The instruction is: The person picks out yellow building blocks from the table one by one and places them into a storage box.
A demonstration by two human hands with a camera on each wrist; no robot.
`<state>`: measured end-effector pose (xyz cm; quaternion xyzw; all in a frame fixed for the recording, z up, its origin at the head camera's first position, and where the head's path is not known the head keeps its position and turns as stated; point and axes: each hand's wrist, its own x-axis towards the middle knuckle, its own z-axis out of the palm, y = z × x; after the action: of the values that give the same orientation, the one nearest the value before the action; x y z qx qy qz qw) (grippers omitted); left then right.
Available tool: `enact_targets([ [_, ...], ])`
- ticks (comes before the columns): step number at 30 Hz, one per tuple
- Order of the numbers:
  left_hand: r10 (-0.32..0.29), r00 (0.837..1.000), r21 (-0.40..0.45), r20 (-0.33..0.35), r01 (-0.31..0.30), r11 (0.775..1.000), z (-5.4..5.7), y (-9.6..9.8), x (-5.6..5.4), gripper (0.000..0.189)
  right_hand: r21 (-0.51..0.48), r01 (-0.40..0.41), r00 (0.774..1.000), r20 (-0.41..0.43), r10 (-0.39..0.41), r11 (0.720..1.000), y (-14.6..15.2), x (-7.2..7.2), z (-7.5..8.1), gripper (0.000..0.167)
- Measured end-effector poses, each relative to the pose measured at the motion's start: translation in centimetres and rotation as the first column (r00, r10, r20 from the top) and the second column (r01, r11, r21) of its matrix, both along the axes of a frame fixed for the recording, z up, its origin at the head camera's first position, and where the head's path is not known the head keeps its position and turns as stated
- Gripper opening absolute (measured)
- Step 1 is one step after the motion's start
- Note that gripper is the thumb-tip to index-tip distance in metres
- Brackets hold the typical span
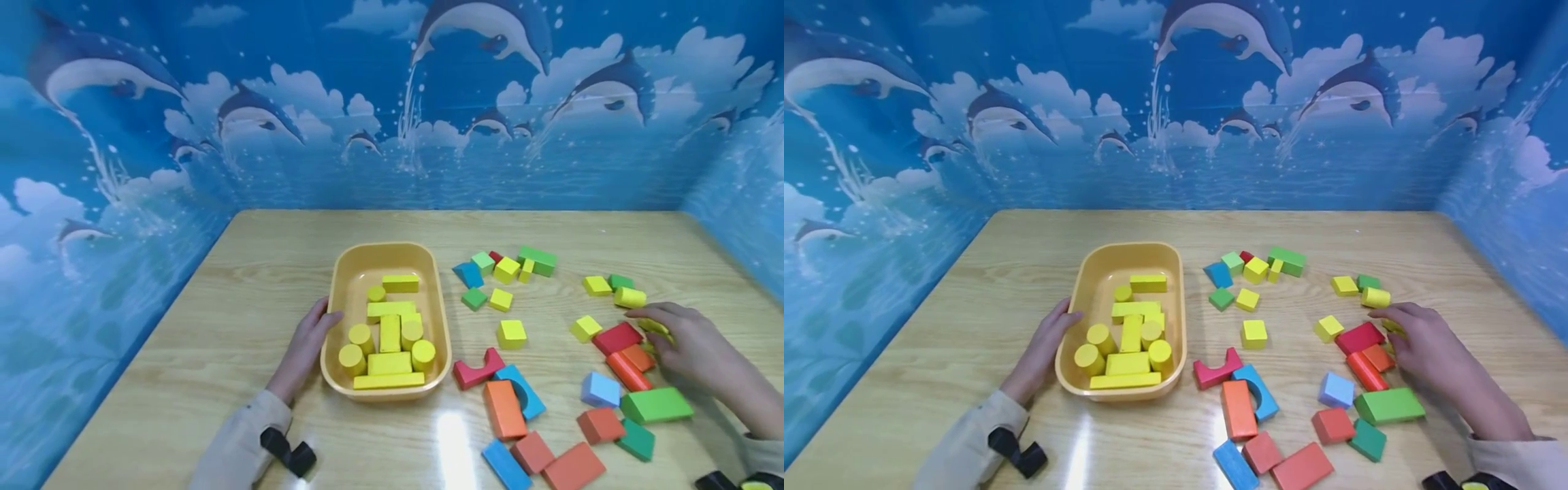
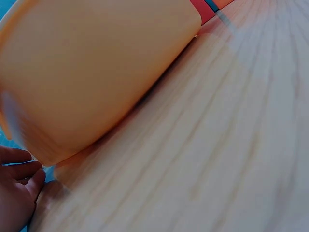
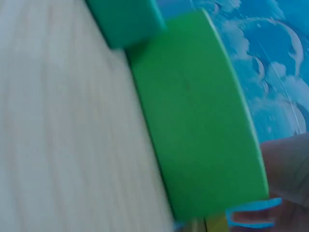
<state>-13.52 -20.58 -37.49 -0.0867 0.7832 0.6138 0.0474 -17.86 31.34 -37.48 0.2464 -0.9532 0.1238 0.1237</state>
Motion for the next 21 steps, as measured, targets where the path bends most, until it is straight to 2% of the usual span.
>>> enact_targets([
  [3, 0.0, 1.0, -0.002, -0.001, 0.0, 1.0, 0.0, -0.1, 0.0, 0.056, -0.02, -0.039, 0.999, -0.016, 0.038, 0.999, -2.0, -0.7, 1.1, 0.044],
  [5, 0.004, 1.0, -0.005, -0.005, -0.004, 1.0, -0.1, -0.1, -0.1, 0.055, -0.018, -0.079, 0.997, 0.01, 0.079, 0.997, -4.3, -1.5, 2.2, 0.044],
  [7, 0.006, 1.0, 0.0, -0.014, -0.006, 1.0, -0.2, -0.1, -0.1, 0.055, 0.006, -0.107, 0.991, 0.082, 0.107, 0.994, -7.0, -2.5, 3.3, 0.045],
  [10, 0.01, 0.999, 0.011, -0.039, -0.009, 1.0, -0.4, 0.0, -0.1, 0.053, 0.071, -0.115, 0.974, 0.203, 0.098, 0.991, -11.1, -4.3, 4.4, 0.048],
  [13, 0.011, 0.999, 0.019, -0.043, -0.011, 1.0, -0.6, 0.2, -0.1, 0.054, 0.145, -0.133, 0.957, 0.277, 0.089, 0.98, -13.9, -6.2, 4.4, 0.053],
  [15, 0.01, 0.999, 0.013, -0.031, -0.009, 1.0, -0.5, 0.4, -0.2, 0.054, 0.182, -0.154, 0.953, 0.288, 0.098, 0.971, -15.0, -7.2, 4.2, 0.054],
  [18, 0.008, 1.0, 0.003, -0.01, -0.008, 1.0, -0.5, 0.4, -0.3, 0.056, 0.219, -0.163, 0.953, 0.287, 0.096, 0.962, -16.1, -8.3, 4.0, 0.048],
  [21, 0.01, 1.0, -0.006, -0.006, -0.01, 1.0, -0.4, 0.3, -0.4, 0.057, 0.235, -0.165, 0.957, 0.275, 0.098, 0.958, -16.9, -8.9, 4.0, 0.035],
])
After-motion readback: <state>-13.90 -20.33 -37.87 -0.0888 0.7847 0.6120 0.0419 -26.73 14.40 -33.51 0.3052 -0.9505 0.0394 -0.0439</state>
